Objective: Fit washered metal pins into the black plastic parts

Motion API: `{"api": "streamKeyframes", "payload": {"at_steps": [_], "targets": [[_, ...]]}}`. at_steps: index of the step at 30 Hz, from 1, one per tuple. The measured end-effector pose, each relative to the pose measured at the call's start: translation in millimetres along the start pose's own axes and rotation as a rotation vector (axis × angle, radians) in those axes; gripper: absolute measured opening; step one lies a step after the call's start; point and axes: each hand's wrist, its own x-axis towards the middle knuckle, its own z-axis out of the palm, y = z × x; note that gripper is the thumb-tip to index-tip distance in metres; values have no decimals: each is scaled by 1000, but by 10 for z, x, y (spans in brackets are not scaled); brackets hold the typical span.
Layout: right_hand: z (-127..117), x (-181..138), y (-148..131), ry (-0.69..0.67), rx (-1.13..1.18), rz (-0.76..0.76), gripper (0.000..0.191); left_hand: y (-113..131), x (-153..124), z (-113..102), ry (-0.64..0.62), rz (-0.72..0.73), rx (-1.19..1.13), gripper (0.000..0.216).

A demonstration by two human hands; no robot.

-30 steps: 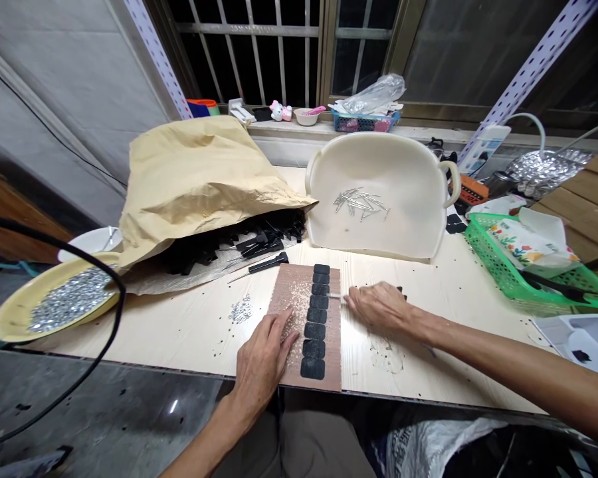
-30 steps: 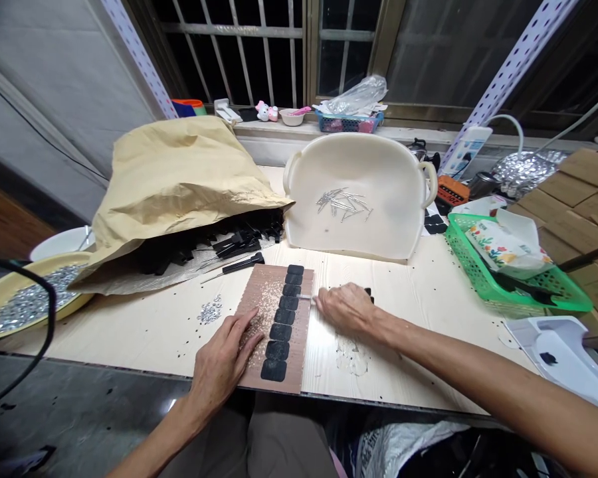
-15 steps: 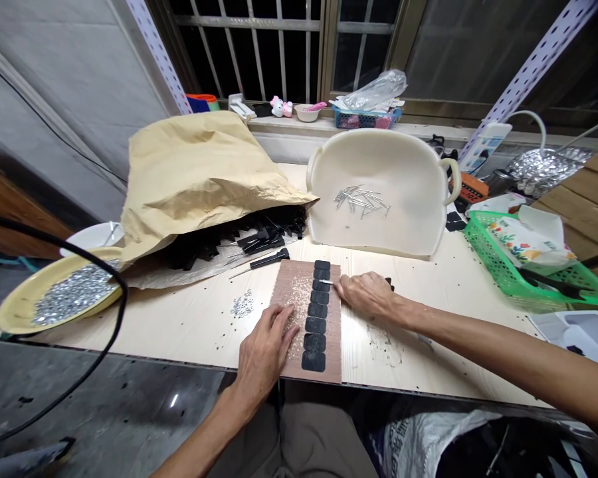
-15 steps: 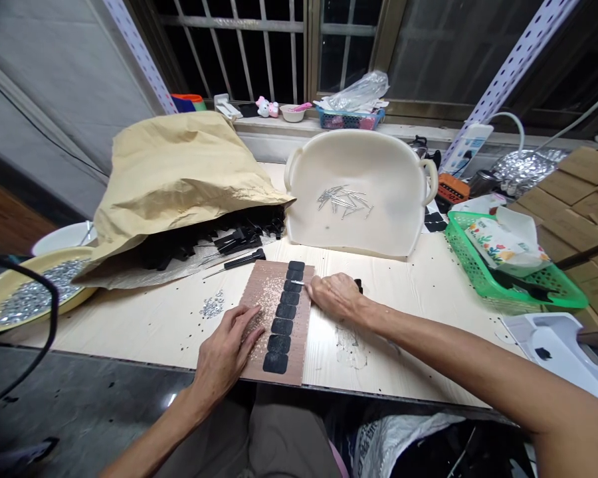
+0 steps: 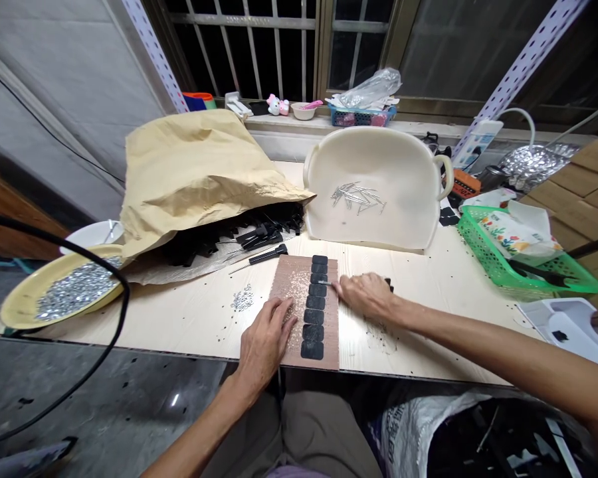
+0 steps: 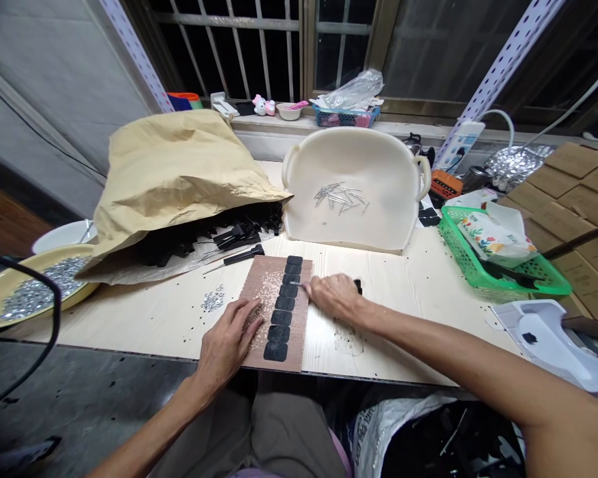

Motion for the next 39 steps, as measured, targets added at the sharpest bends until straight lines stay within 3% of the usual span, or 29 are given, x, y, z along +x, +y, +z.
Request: {"api": "streamKeyframes", "payload": {"at_steps": [11,16,20,23,25,28,32,35,37,39], "targets": [[-9,-82,-155,-11,-98,-35,48,15,-5,-9,-23,-14,15,32],[-272,-297,-149,-71,-61,106,47,35,-8,3,-34,-2,12,31],[-742,-986,234,-111,29,286,44,77,15,34,2,-19,40,37],[-1114,-1773,485,-127,166,322,44,83,71,95,29,-36,45,40],[-1219,-2309,513,-122,256,357,49,85,86,115,30,-55,51,41],[-1021,-2975,446,-121,366,430,52,95,70,102,28,-74,74,41],[-369,-3547,357,-13,326,663,62,95,84,127,35,-65,73,38],[-9,-3746,230,-22,302,786,71,66,127,189,70,-48,74,39],[92,-3742,78,-44,308,786,69,40,97,165,82,-42,88,36],[139,-3649,-38,-7,320,715,63,26,22,86,5,-4,63,27]]}}
